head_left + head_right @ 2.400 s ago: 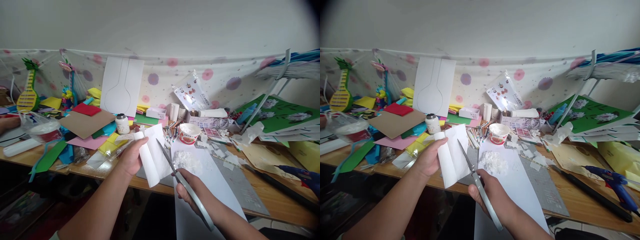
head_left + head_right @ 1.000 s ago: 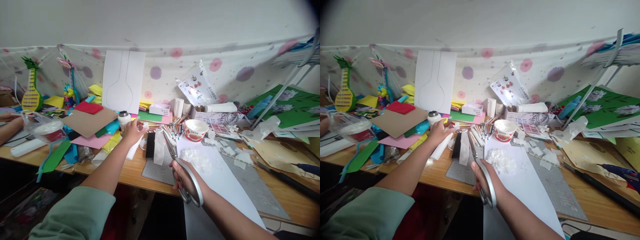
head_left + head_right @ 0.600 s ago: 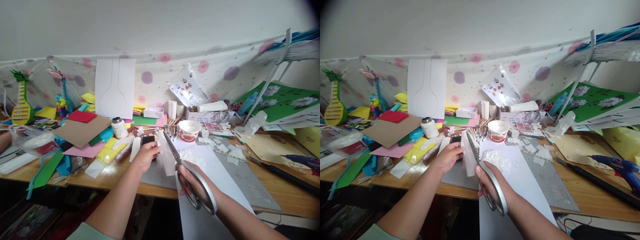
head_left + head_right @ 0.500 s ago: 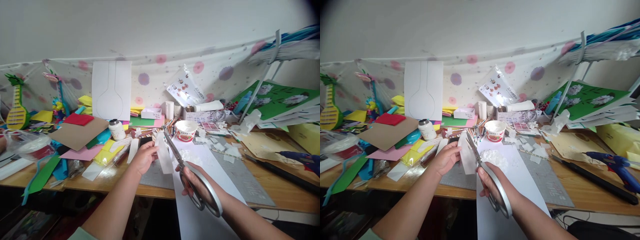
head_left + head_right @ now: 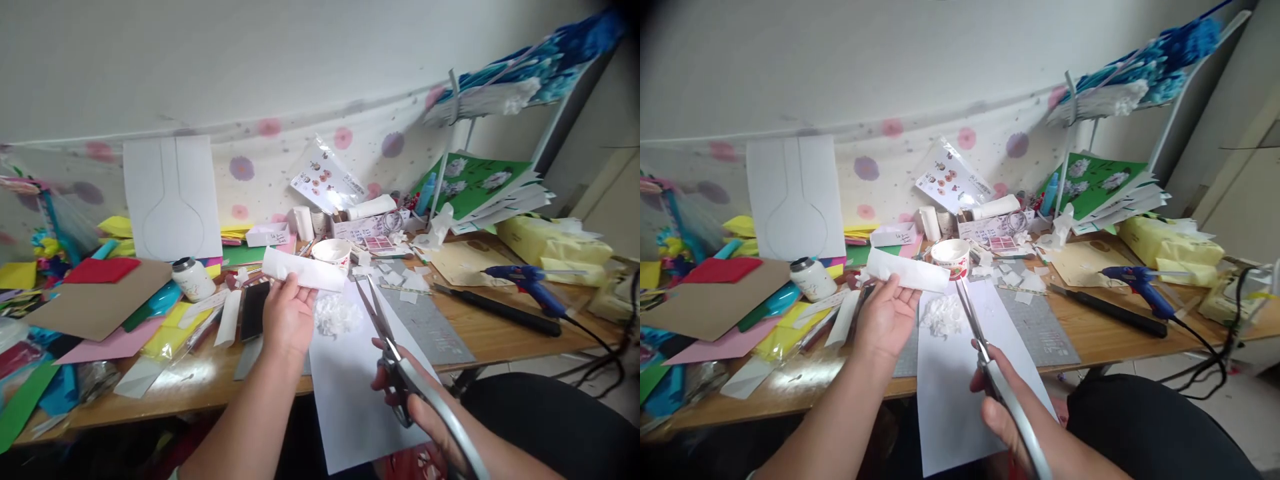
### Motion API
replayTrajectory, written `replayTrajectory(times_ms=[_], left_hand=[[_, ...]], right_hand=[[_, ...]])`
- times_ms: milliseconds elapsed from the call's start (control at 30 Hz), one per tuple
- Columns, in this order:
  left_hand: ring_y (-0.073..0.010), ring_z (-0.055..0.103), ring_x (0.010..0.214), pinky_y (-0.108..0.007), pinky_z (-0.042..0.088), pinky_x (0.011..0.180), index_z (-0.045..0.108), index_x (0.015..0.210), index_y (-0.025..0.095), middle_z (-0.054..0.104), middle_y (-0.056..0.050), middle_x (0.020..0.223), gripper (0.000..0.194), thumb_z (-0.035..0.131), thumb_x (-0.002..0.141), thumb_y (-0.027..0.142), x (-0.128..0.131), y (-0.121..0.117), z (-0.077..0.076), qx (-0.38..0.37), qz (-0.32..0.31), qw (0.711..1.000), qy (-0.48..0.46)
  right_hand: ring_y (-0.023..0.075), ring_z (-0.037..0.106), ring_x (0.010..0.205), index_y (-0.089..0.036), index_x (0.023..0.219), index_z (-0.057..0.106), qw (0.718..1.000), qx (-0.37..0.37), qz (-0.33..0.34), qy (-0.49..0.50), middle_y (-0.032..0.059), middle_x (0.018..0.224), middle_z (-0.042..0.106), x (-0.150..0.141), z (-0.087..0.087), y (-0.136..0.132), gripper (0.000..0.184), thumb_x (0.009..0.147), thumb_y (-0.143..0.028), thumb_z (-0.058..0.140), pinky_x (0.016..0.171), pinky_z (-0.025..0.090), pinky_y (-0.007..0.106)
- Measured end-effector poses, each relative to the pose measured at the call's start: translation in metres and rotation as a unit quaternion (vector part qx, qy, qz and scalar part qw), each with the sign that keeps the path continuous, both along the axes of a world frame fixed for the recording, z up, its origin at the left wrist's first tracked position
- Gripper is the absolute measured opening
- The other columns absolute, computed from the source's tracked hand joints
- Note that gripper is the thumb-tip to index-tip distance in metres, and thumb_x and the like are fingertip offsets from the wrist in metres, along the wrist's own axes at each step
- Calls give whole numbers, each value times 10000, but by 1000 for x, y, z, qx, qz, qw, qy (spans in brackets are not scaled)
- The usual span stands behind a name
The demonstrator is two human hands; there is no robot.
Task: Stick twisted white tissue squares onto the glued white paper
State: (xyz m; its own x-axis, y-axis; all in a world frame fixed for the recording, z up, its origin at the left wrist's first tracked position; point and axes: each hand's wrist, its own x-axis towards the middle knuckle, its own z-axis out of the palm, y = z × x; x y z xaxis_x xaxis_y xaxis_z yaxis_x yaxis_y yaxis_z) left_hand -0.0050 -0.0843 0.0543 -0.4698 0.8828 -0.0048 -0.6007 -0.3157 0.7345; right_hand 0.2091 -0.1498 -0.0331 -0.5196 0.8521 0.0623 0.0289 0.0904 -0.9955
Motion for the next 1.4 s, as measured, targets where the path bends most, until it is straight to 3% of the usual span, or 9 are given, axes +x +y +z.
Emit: replayTrajectory(times_ms=[100, 200, 400, 567, 700, 833, 967, 1200, 1400], left_hand=[[-149, 643, 1020, -323, 486, 920, 556, 892, 210, 683, -33, 1047, 106, 487, 906, 131, 32, 3, 5, -9, 8, 999, -39], [-140, 618, 1063, -305, 473, 922, 554, 880, 214, 661, -32, 1101, 112, 466, 930, 167, 56, 2, 11, -22, -3, 998, -57], [-151, 608, 1015, -292, 485, 814, 563, 831, 212, 640, -30, 1068, 134, 467, 921, 192, 83, -4, 7, -56, -43, 995, -70], [-135, 625, 824, -274, 501, 722, 565, 848, 201, 640, -32, 950, 119, 469, 913, 177, 93, -4, 1, -51, -69, 993, -85], [-155, 641, 877, -318, 515, 781, 582, 895, 212, 658, -36, 991, 118, 472, 918, 175, 93, 1, -3, -28, -79, 993, -83], [-190, 642, 956, -398, 506, 865, 608, 906, 227, 669, -34, 1037, 126, 487, 916, 195, 89, 3, -6, -6, -91, 993, -74], [-196, 635, 972, -408, 501, 883, 631, 933, 244, 678, -30, 1028, 145, 503, 897, 184, 92, -2, -6, 4, -120, 990, -69], [-144, 631, 745, -308, 520, 757, 631, 857, 206, 675, -19, 845, 163, 480, 894, 158, 112, -14, -11, -37, -155, 983, -91], [-156, 645, 741, -314, 530, 775, 624, 925, 210, 673, -38, 845, 183, 441, 925, 220, 118, -19, -13, -83, -197, 970, -117]], right_hand=[[184, 571, 798, -274, 1364, 367, 997, -44, -2, 57, 74, 1043, 558, -7, -1, -11, 681, 823, -677, 458, 729, 457, 336], [137, 510, 658, -239, 1285, 431, 994, -58, -49, 75, 61, 966, 565, -12, 5, -18, 682, 791, -707, 474, 604, 417, 283], [123, 502, 614, -200, 1261, 429, 996, -49, -52, 47, 50, 901, 562, -9, 6, -16, 712, 791, -735, 436, 577, 401, 276], [139, 510, 614, -167, 1268, 414, 999, -31, -25, 34, 20, 768, 538, -1, 3, -12, 710, 824, -722, 390, 572, 417, 282], [120, 516, 614, -198, 1254, 431, 998, -34, -28, 39, 35, 863, 547, 4, 3, -17, 668, 830, -712, 395, 568, 423, 267], [105, 502, 582, -200, 1228, 450, 998, -53, -28, 29, 27, 832, 542, 6, 2, -21, 658, 821, -716, 405, 503, 383, 228], [98, 482, 570, -188, 1207, 452, 997, -56, -29, 49, 16, 803, 533, 6, 2, -17, 671, 811, -728, 408, 488, 366, 219], [135, 484, 562, -174, 1108, 473, 997, -27, -73, 7, -9, 612, 510, 11, 22, -10, 716, 770, -794, 354, 487, 344, 233], [126, 489, 561, -185, 928, 465, 992, -31, -119, 15, -15, 593, 506, 5, 16, -7, 577, 821, -741, 355, 535, 378, 254]])
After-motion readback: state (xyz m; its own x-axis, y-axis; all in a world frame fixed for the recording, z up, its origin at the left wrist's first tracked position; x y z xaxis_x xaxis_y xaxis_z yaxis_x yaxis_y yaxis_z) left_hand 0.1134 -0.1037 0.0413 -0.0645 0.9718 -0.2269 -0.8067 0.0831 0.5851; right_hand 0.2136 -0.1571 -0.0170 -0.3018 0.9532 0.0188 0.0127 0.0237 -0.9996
